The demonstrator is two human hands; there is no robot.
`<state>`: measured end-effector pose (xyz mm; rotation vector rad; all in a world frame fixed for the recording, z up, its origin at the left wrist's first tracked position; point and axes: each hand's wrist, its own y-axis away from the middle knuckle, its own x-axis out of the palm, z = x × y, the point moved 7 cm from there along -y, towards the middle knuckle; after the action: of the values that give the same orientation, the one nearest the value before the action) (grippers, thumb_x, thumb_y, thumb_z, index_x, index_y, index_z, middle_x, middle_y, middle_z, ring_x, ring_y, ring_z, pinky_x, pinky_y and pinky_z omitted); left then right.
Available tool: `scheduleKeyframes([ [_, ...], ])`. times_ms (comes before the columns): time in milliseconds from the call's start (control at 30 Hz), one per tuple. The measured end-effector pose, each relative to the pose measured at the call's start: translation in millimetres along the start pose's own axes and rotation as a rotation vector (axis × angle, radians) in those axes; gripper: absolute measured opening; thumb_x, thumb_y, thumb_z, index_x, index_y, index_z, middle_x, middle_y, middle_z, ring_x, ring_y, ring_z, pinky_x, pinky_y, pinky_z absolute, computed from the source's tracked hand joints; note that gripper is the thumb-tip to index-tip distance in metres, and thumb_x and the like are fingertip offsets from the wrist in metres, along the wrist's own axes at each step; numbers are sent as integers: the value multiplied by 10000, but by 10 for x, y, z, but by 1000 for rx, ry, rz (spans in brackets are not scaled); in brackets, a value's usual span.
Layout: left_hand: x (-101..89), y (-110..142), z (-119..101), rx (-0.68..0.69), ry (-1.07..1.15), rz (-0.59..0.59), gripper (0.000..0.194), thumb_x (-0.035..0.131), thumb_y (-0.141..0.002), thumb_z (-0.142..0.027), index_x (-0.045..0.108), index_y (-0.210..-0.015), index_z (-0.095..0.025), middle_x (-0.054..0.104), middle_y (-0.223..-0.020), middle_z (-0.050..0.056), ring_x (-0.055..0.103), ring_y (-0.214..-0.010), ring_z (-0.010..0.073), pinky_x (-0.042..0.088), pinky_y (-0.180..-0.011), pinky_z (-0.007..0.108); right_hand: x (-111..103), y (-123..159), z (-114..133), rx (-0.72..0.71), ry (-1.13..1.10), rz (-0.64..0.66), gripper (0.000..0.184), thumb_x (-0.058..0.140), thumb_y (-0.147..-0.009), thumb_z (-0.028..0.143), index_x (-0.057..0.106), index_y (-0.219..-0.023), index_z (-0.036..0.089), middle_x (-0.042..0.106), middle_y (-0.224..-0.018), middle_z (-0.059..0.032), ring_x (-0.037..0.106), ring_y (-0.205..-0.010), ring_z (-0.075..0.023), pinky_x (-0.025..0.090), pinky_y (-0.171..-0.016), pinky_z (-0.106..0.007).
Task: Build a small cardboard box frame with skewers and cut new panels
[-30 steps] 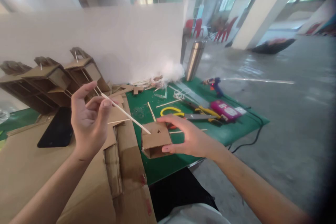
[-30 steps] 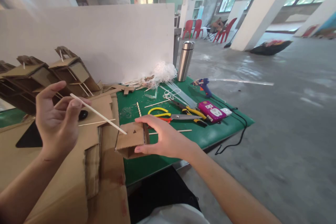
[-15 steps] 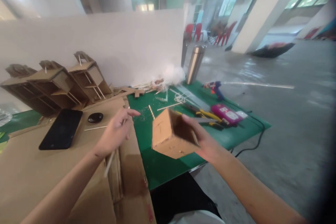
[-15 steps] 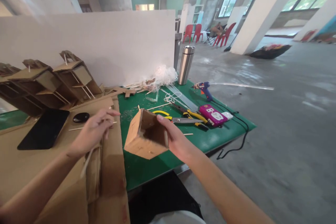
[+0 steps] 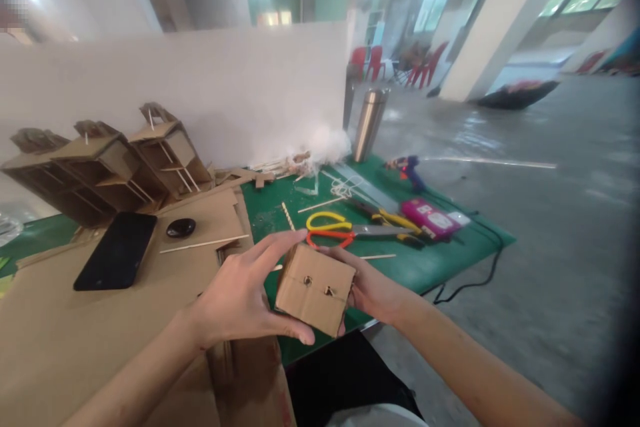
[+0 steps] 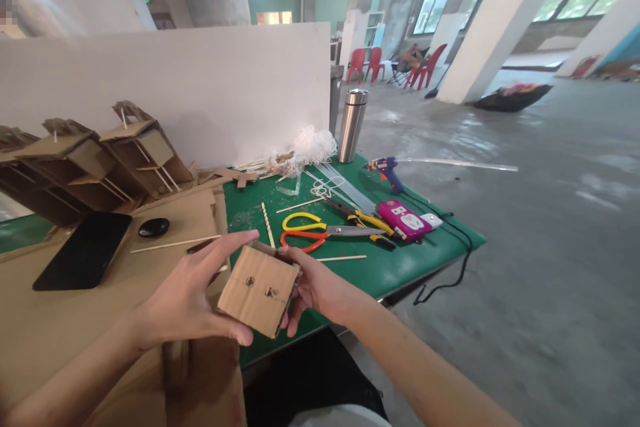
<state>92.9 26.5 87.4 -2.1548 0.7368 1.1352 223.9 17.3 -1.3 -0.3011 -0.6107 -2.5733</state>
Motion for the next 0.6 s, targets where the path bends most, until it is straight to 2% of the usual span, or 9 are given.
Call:
scheduleKeyframes([
  [67,22,-9,27,-59,-24,43,967,772,-570,-708,397,-1365,-305,623,-1309,93,669,-1078,323,562,-843,417,-134,12,141,-108,289,-123,539,295,-920,620,633,-948,201,687,-751,-69,664,-633,-220,503,-469,-293],
  [133,73,-8,86,-144,-88,99,947,773,-550,-718,439,-1314,-270,689,-1187,84,705,-967,337,562,-774,425,-378,51,377,-285,643,-350,499,314,-944,581,613,-854,192,679,-820,-87,665,-770,-244,541,-622,-350],
  [167,112,-3,121,-184,-128,131,939,761,-551,-732,452,-1297,-255,717,-1102,78,717,-902,346,557,-731,426,-512,71,478,-354,765,-452,427,368,-949,532,607,-858,190,673,-865,-97,650,-854,-262,533,-725,-388],
  [200,157,4,153,-215,-169,163,921,742,-559,-748,465,-1278,-244,734,-1016,69,722,-837,352,548,-686,418,-616,90,582,-429,1024,-557,376,357,-966,466,605,-893,193,671,-878,-95,642,-876,-264,520,-779,-412],
  [233,205,11,181,-233,-208,189,898,719,-571,-765,480,-1256,-237,737,-950,62,723,-783,356,537,-645,405,-728,73,620,-451,1124,-590,306,403,-954,397,618,-922,182,669,-947,-118,625,-946,-287,489,-860,-458],
  [300,297,20,218,-241,-276,218,852,669,-600,-795,501,-1215,-229,732,-922,70,722,-735,363,518,-599,384,-925,-12,612,-449,1242,-565,221,471,-918,294,644,-999,182,653,-1081,-136,587,-1071,-310,433,-957,-497],
  [400,408,27,253,-241,-356,238,853,622,-643,-806,488,-1227,-200,726,-954,109,722,-757,388,527,-609,406,-1101,-175,497,-393,1348,-463,274,552,-868,259,649,-1120,211,613,-1200,-128,591,-1095,-309,443,-960,-487],
  [500,494,34,279,-235,-412,279,893,567,-709,-799,432,-1326,-169,727,-1009,148,723,-796,406,544,-641,451,-1167,-312,425,-336,1420,-434,348,546,-876,307,624,-1199,206,557,-1274,-154,594,-1096,-332,468,-927,-505],
  [600,554,49,307,-197,-445,294,908,488,-743,-824,428,-1360,-161,703,-1137,181,722,-852,408,558,-660,461,-1167,-415,457,-304,1475,-452,348,593,-835,336,648,-1137,172,570,-1207,-178,582,-1069,-374,476,-891,-542],
])
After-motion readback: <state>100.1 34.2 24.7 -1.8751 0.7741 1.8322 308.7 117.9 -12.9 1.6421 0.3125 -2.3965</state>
